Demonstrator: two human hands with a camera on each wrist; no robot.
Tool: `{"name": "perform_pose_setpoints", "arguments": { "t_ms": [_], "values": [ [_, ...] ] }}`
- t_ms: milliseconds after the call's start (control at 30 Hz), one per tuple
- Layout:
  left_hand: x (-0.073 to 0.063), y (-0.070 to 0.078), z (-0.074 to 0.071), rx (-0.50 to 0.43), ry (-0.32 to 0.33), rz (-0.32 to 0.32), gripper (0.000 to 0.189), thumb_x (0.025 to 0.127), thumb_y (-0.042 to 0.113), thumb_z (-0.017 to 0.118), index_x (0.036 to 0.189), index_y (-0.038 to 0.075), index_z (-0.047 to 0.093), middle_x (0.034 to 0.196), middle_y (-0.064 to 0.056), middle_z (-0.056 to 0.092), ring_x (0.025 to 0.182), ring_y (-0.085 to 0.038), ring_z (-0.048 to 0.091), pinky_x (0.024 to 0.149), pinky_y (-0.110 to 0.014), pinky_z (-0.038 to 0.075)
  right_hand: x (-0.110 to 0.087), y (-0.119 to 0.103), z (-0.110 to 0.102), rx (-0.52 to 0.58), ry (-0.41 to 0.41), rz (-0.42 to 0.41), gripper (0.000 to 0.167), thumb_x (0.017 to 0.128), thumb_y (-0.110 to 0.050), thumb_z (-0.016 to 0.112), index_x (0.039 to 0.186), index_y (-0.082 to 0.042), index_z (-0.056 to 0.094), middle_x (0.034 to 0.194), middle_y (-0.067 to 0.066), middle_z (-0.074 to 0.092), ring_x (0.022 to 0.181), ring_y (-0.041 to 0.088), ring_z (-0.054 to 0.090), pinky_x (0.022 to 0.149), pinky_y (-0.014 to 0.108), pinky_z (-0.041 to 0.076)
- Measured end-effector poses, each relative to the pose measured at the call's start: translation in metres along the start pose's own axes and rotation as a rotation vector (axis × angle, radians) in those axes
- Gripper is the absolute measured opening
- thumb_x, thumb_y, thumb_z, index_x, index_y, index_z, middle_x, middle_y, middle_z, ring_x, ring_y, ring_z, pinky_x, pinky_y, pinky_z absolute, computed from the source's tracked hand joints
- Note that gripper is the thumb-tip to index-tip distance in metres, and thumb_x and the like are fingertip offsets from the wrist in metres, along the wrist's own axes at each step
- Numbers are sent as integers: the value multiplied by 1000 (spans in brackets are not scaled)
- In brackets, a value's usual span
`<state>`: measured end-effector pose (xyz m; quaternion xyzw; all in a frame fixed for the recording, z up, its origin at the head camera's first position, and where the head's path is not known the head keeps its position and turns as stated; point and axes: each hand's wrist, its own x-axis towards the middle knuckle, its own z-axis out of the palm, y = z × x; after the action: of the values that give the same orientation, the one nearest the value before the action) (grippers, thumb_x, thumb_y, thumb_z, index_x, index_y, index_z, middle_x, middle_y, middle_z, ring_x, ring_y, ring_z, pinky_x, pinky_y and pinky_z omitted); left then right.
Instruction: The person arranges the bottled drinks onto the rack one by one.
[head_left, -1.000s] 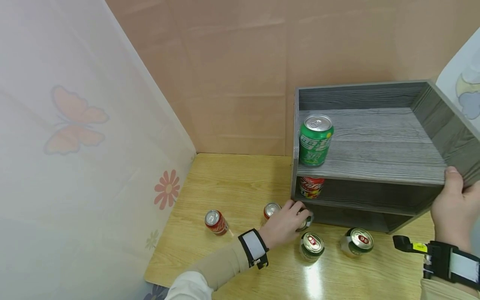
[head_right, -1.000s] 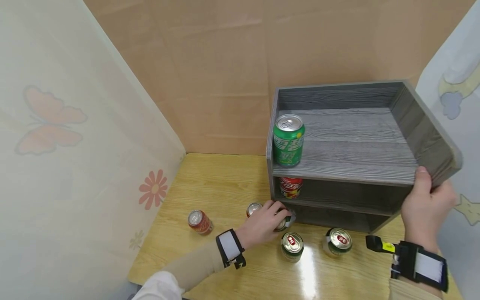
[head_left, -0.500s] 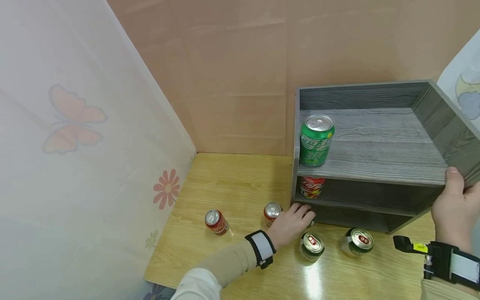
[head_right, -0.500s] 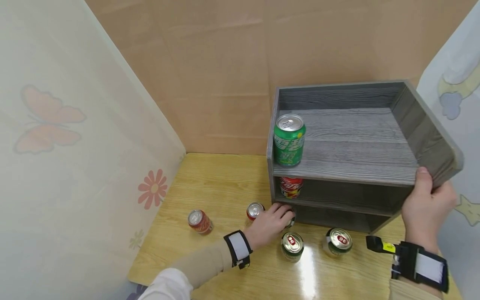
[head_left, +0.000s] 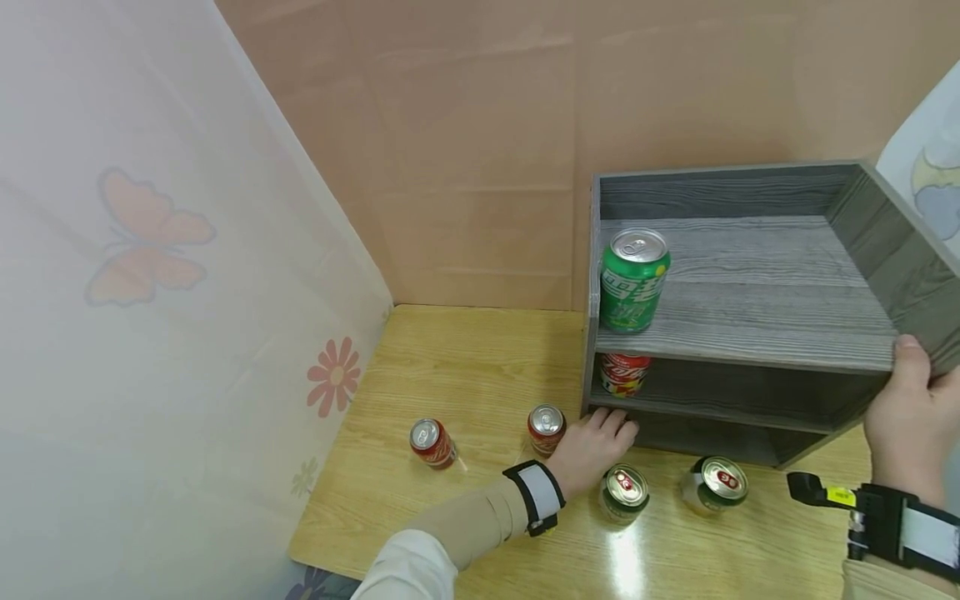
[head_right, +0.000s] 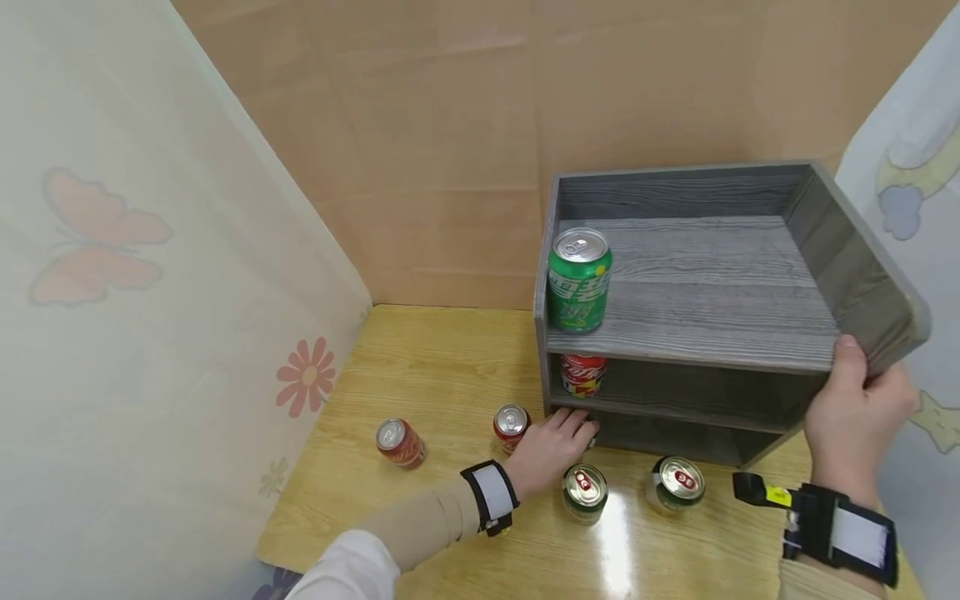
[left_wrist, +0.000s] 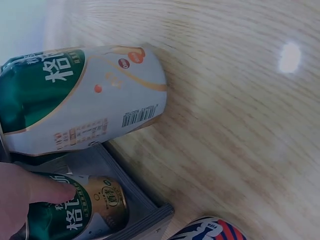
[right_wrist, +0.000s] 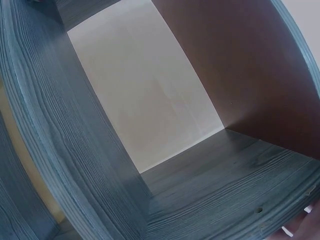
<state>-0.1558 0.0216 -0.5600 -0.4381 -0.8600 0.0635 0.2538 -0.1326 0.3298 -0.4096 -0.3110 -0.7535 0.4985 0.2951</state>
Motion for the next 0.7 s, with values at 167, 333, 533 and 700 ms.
{"name": "perform_pose_setpoints", "arguments": {
  "t_ms": [167,333,533,700],
  "values": [
    [3,2,2,40,4,-22,25,106,23,56,129,18,64,119,1,63,102,-15,61,82,-24,54,-1,-1,0,-3,0,-13,46,111,-35,34,156,-38,31,136,-22,41,123,-3,38,107,22,26],
    [6,3,1,74,-5,-32,29,107,23,52,134,14,61,117,-1,62,101,-15,60,87,-25,52,1,2,0,8,-2,12,45,110,-35,35,155,-39,33,136,-22,41,123,-4,38,107,22,25],
    [9,4,-2,127,-57,-37,32,110,24,42,135,14,60,116,1,61,99,-12,59,84,-24,51,1,5,0,13,10,9,44,110,-37,35,154,-39,36,128,-25,42,118,-5,39,105,21,26],
    [13,5,-1,152,-117,-40,30,110,25,43,132,15,61,114,3,60,98,-10,58,81,-22,50,2,3,0,30,7,26,42,110,-37,36,152,-39,39,121,-25,43,111,-7,40,103,21,28]
  ]
}}
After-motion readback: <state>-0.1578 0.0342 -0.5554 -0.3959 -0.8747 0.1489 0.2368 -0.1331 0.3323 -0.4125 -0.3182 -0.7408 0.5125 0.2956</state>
